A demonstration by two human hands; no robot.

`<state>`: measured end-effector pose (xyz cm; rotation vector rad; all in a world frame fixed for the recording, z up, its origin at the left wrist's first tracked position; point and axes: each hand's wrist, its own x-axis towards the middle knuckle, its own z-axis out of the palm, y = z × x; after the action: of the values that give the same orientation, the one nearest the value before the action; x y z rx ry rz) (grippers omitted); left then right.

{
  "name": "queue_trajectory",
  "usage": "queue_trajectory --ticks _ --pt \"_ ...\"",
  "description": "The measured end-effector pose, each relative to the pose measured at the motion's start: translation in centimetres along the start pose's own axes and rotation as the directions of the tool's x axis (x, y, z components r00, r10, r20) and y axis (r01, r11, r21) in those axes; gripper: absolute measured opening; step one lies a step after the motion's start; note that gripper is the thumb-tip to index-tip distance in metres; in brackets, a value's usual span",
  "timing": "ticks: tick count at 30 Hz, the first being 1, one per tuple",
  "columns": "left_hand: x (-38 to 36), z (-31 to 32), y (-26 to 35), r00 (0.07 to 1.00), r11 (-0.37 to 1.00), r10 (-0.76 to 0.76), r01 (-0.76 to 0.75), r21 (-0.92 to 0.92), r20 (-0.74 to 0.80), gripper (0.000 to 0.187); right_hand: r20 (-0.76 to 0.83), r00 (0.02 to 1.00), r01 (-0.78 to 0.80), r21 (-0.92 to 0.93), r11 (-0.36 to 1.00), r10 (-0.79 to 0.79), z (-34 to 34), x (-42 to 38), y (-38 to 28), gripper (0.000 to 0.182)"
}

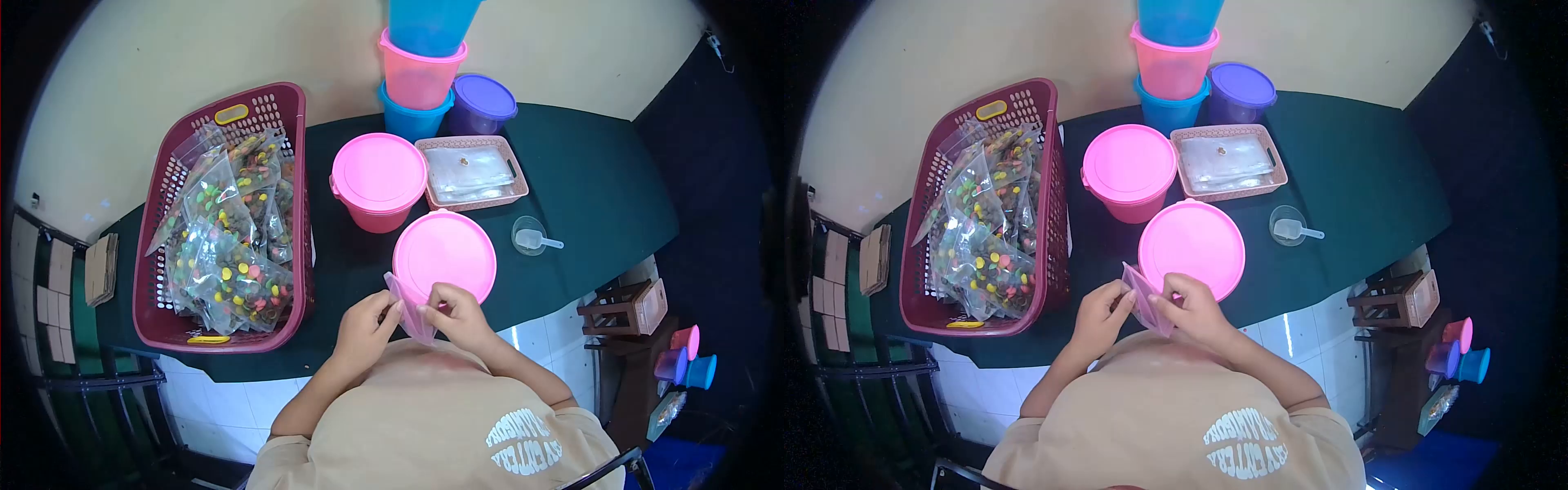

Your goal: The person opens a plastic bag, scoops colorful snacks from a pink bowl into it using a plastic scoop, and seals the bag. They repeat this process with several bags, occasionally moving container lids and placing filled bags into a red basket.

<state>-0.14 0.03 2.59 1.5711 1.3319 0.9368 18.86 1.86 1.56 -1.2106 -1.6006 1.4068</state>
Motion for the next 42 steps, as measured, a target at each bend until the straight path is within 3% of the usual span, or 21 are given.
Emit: queue_trajectory --ticks 1,2,3,4,7,8,9,10,11,13,14,18,20,24,26,27,28,29,35,40,42 --pt "-0.1 -0.2 0.2 0.999 0.998 0.021 -0.019 0.064 -0.027 0.02 -0.001 1.0 -0.001 0.001 1.0 0.001 -0.4 0.0 -0.1 0.024" --pt "-0.1 -0.5 0.4 0.999 0.998 0.019 -0.017 0.064 -0.026 0.02 -0.021 0.999 0.031 -0.196 0.98 -0.035 -0.9 0.0 -0.4 0.023" --pt "-0.2 -0.9 0.4 0.997 0.969 0.075 -0.069 0.239 -0.014 0.017 -0.034 0.997 0.056 -0.386 0.921 -0.074 -1.2 -0.1 -0.8 0.022" --pt "-0.3 -1.3 0.4 0.992 0.906 0.128 -0.12 0.405 0.007 0.014 -0.063 0.996 0.034 -0.427 0.904 -0.068 -1.4 -0.2 -1.2 0.013" --pt "-0.6 -1.8 0.3 0.994 0.847 0.104 -0.108 0.52 0.038 0.012 -0.117 0.992 -0.1 -0.431 0.897 0.055 -1.8 -0.3 -1.4 0.011" --pt "-0.6 -1.8 0.2 0.994 0.847 0.104 -0.11 0.52 0.041 0.012 -0.098 0.995 -0.063 -0.435 0.898 0.022 -1.6 -0.5 -1.2 0.019" --pt "-0.5 -1.7 -0.1 0.975 0.843 0.22 -0.201 0.499 0.022 0.022 -0.101 0.995 -0.064 -0.434 0.899 0.022 -1.5 -0.5 -1.6 0.019" --pt "-0.5 -1.7 -0.3 0.944 0.829 0.331 -0.29 0.479 -0.001 0.035 -0.035 0.994 -0.106 -0.274 0.956 0.1 -1.5 -0.6 -2.3 0.022" --pt "-0.4 -1.6 -0.2 0.944 0.829 0.331 -0.291 0.478 0.002 0.035 0.043 0.985 -0.16 -0.109 0.981 0.165 -1.4 -0.8 -2.8 0.026" --pt "-0.2 -1.5 0.2 0.875 0.825 0.483 -0.466 0.319 0.027 0.082 0.055 0.991 -0.116 -0.127 0.985 0.124 -1.0 -1.2 -3.2 0.029" --pt "-0.2 -1.2 -1.0 0.851 0.791 0.509 -0.521 0.32 0.128 0.114 0.068 0.995 -0.067 -0.147 0.987 0.078 -0.8 -1.3 -3.3 0.031" --pt "0.3 0.6 -1.3 0.797 0.744 0.599 -0.589 0.314 0.076 0.115 0.014 1.0 -0.011 0.006 1.0 0.011 0.3 -1.6 -2.8 0.029" --pt "0.6 0.8 -2.3 0.777 0.724 0.626 -0.61 0.322 0.062 0.115 -0.017 0.997 -0.068 0.099 0.993 0.07 0.4 -1.8 -2.8 0.024" --pt "0.4 0.5 -3.2 0.747 0.721 0.665 -0.64 0.265 -0.004 0.116 0.042 0.997 -0.072 0.267 0.961 0.063 -0.8 -1.9 -2.2 0.025" --pt "0.3 0.1 -3.8 0.751 0.731 0.659 -0.63 0.261 -0.032 0.114 -0.039 0.988 0.132 -0.274 0.953 -0.148 -2.2 -1.7 -1.3 0.029" --pt "0.3 -0.1 -4.1 0.753 0.739 0.655 -0.622 0.259 -0.062 0.113 -0.043 0.988 0.13 -0.276 0.952 -0.148 -2.8 -1.8 -0.4 0.029" --pt "0.2 -0.2 -4.5 0.744 0.736 0.663 -0.627 0.256 -0.083 0.11 0.03 0.975 0.196 -0.566 0.8 -0.218 -3.4 -1.8 0.6 0.034" --pt "0.2 -0.3 -4.8 0.744 0.737 0.662 -0.626 0.255 -0.085 0.11 0.123 0.958 0.252 -0.79 0.559 -0.259 -3.8 -1.9 1.7 0.038" --pt "-0.2 -1.0 -5.8 0.796 0.788 0.595 -0.552 0.273 -0.106 0.109 0.168 0.949 0.287 -0.812 0.507 -0.268 -3.7 -2.4 5.8 0.016" --pt "-0.1 -1.9 -6.0 0.793 0.784 0.597 -0.543 0.301 -0.125 0.109 0.187 0.942 0.303 -0.831 0.467 -0.278 -4.0 -2.3 2.3 0.011" --pt "-0.3 -2.2 -6.4 0.796 0.793 0.587 -0.529 0.303 -0.147 0.109 0.049 0.926 0.263 -0.797 0.544 -0.375 -4.2 -2.1 0.2 0.012"
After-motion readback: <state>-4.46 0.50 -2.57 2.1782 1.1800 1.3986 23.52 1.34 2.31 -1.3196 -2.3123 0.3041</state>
